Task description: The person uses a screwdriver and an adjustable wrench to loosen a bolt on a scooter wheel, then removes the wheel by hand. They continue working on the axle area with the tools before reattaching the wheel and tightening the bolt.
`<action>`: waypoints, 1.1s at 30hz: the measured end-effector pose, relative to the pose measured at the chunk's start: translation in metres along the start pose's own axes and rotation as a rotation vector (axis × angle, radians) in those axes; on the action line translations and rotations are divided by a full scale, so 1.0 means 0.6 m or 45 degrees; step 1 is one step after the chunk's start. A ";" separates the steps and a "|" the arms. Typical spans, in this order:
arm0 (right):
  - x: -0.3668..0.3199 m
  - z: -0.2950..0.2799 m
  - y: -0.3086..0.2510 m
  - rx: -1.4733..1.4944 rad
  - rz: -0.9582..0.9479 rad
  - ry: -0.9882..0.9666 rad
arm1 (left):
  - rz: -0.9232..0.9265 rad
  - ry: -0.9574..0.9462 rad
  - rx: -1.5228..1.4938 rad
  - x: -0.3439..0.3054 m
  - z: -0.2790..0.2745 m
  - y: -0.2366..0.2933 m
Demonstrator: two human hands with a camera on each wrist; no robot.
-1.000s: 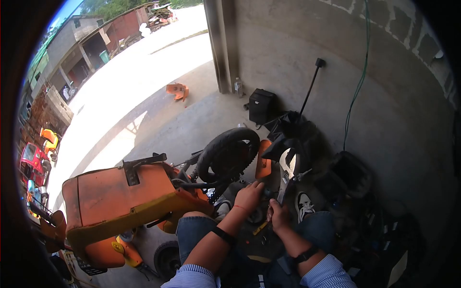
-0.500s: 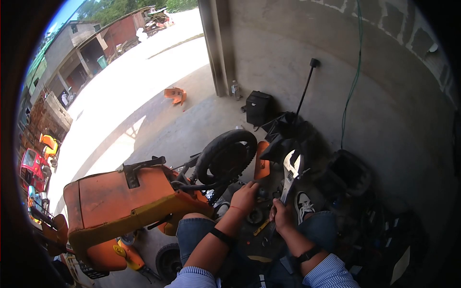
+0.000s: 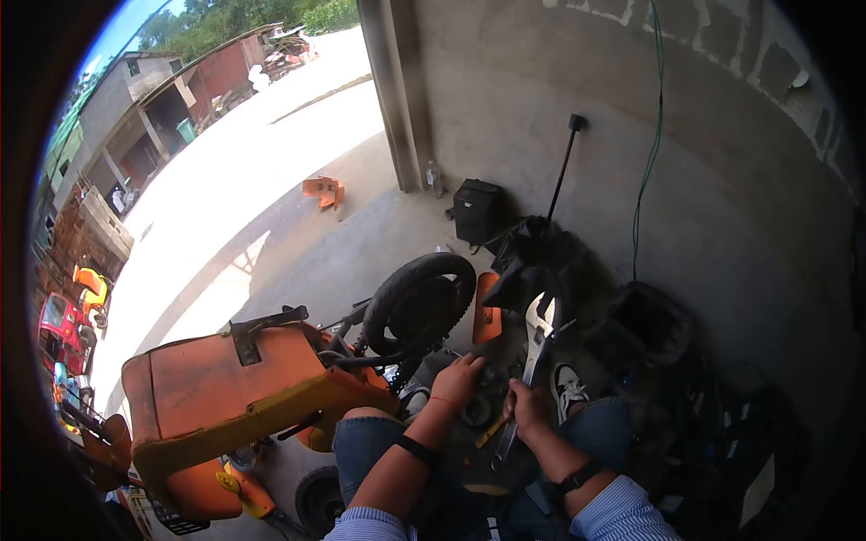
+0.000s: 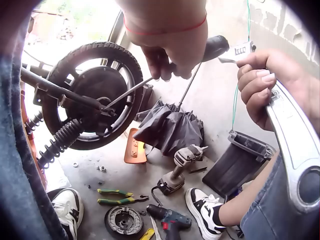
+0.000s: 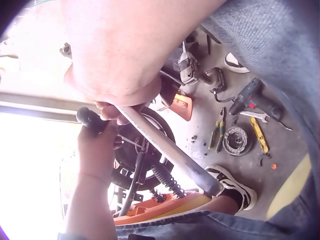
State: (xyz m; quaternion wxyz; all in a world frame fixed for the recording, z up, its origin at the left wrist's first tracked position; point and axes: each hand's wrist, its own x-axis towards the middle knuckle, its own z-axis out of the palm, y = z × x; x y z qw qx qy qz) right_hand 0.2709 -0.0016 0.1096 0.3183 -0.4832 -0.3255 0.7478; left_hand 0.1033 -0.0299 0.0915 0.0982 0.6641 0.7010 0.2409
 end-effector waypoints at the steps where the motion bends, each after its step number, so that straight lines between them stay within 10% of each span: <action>1: 0.004 -0.003 0.002 -0.013 0.029 -0.006 | 0.007 0.007 0.007 0.000 0.002 -0.002; 14: 0.101 -0.076 0.073 0.306 0.841 0.142 | 0.021 -0.245 0.159 -0.013 0.019 0.003; 19: 0.133 -0.119 0.154 0.456 0.859 0.107 | -0.091 -0.238 0.009 -0.011 0.007 0.012; 21: 0.147 -0.144 0.200 0.499 0.908 0.061 | -0.480 -0.158 -0.544 -0.013 -0.025 0.037; 27: 0.153 -0.127 0.161 -0.225 0.596 -0.140 | 0.054 0.099 -0.520 0.001 -0.064 0.041; 33: 0.090 -0.084 0.093 0.263 0.875 -0.035 | -0.374 0.191 -1.017 -0.016 -0.141 0.093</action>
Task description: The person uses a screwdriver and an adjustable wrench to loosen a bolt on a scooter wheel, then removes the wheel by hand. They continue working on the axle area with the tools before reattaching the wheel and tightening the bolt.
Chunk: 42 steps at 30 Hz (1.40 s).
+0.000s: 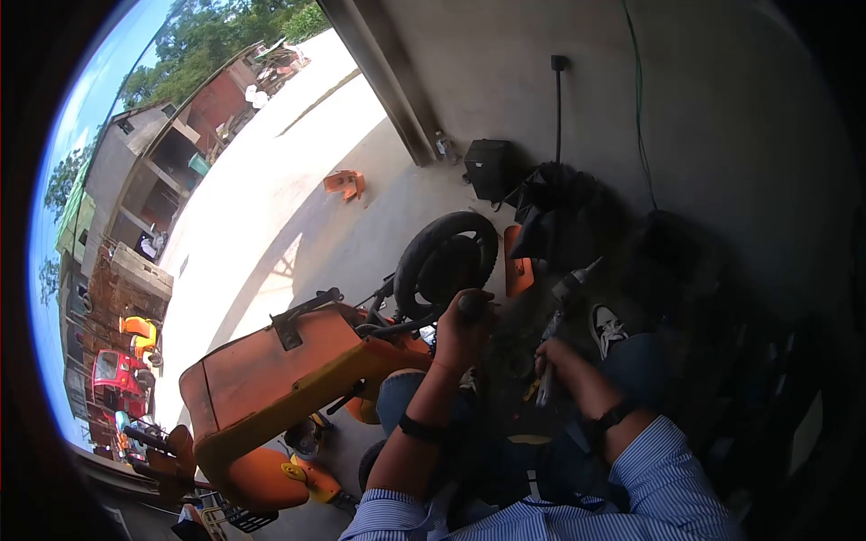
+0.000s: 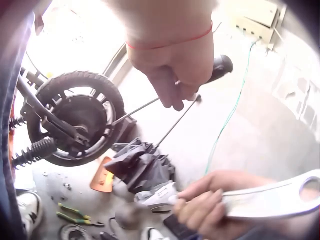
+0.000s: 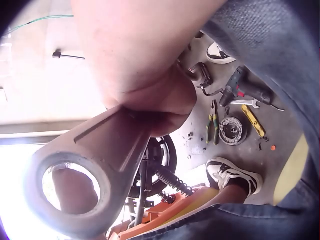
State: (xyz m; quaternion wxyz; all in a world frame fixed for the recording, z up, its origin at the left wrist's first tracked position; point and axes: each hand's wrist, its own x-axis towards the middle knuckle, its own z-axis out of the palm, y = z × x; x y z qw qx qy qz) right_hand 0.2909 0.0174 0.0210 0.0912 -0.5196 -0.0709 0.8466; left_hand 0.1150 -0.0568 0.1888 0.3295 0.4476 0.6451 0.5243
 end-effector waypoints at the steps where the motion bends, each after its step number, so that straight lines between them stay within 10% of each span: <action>1: 0.011 -0.003 0.005 0.011 0.005 0.002 | 0.055 0.030 -0.058 -0.008 0.000 -0.008; 12: -0.016 -0.029 0.023 -0.524 -0.366 0.000 | -0.045 0.096 0.137 -0.019 0.012 -0.173; 19: 0.121 -0.110 0.041 -0.539 -0.266 0.109 | -0.312 0.234 -0.961 -0.014 0.020 -0.138; 28: -0.005 -0.031 0.027 -0.618 -0.323 0.081 | -0.298 0.119 -0.568 -0.004 0.012 -0.220; 42: -0.016 -0.023 0.035 -0.677 -0.332 0.154 | -0.706 0.050 -0.598 -0.024 0.042 -0.118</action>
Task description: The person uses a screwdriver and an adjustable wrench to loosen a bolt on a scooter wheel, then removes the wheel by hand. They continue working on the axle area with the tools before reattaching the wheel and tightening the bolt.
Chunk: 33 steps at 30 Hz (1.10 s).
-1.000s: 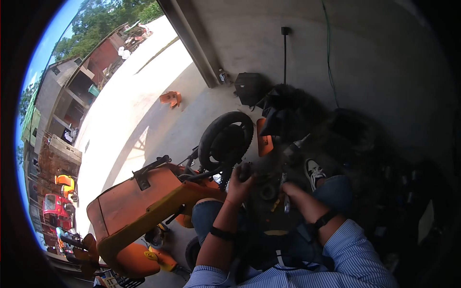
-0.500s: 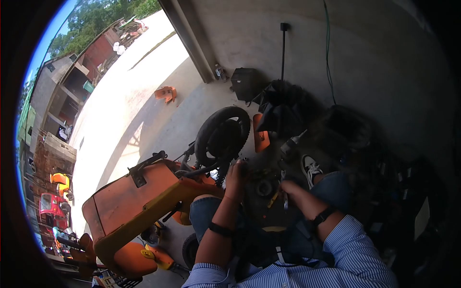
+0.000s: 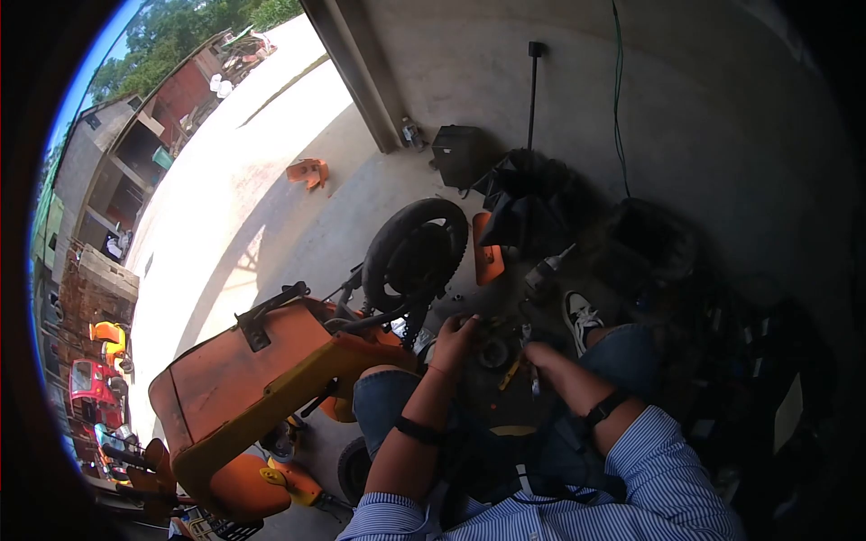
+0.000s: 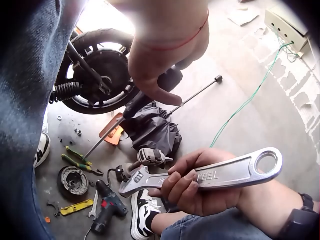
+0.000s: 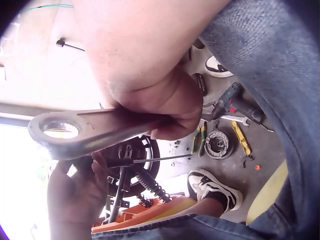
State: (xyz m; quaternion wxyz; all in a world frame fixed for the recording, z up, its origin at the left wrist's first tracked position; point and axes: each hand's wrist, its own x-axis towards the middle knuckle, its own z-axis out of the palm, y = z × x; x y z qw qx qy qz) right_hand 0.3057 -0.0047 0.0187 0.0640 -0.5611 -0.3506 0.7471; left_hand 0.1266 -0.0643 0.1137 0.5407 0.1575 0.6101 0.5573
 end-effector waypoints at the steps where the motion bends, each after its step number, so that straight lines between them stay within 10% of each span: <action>1: -0.005 0.004 -0.003 0.020 -0.003 0.033 | 0.025 -0.014 0.015 -0.002 0.002 0.001; 33: -0.015 0.011 -0.002 -0.047 -0.050 0.051 | 0.401 0.087 0.652 0.039 -0.024 -0.055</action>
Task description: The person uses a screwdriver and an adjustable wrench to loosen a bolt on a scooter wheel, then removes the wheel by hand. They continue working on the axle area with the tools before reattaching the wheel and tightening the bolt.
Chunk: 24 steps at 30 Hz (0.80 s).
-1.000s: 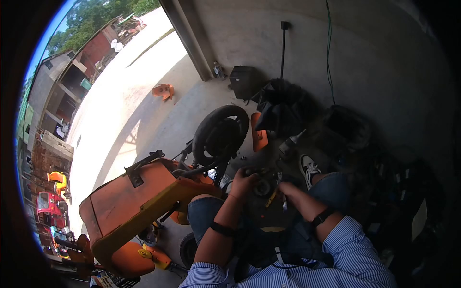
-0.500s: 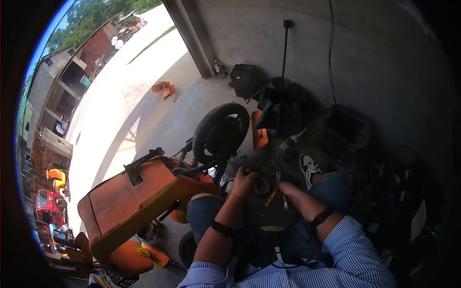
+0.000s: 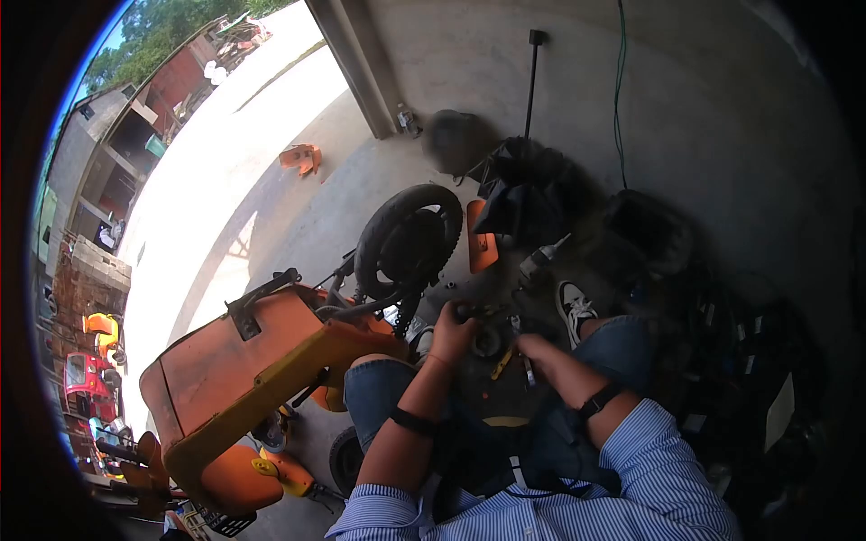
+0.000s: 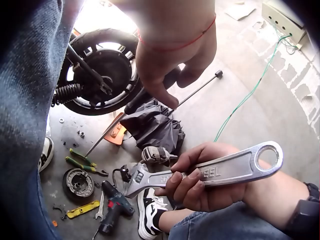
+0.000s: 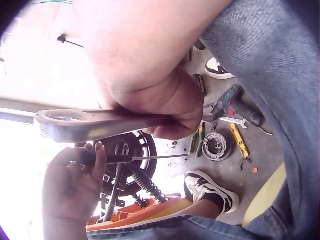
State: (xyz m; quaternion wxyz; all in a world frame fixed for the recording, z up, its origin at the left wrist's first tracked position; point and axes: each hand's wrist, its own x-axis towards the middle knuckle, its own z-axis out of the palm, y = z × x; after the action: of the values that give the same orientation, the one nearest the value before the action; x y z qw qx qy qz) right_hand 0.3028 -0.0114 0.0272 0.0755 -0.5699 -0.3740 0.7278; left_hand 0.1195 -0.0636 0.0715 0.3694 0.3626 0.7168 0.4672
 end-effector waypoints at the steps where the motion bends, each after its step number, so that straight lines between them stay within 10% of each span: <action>1: -0.003 0.000 0.000 0.016 -0.029 -0.007 | 0.056 0.032 0.150 -0.008 -0.001 0.012; 13: 0.020 -0.008 0.013 -0.140 0.028 -0.009 | 0.524 -0.083 0.368 -0.012 0.012 0.012; 24: 0.035 -0.010 0.031 -0.163 -0.047 0.018 | 0.500 -0.140 0.602 -0.037 0.018 0.059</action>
State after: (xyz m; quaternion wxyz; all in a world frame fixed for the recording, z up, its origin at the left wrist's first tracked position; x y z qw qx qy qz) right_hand 0.3069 -0.0105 -0.0016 0.0550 -0.5717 -0.4296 0.6968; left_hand 0.1455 -0.0681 0.1058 0.2157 0.5946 0.7009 0.3297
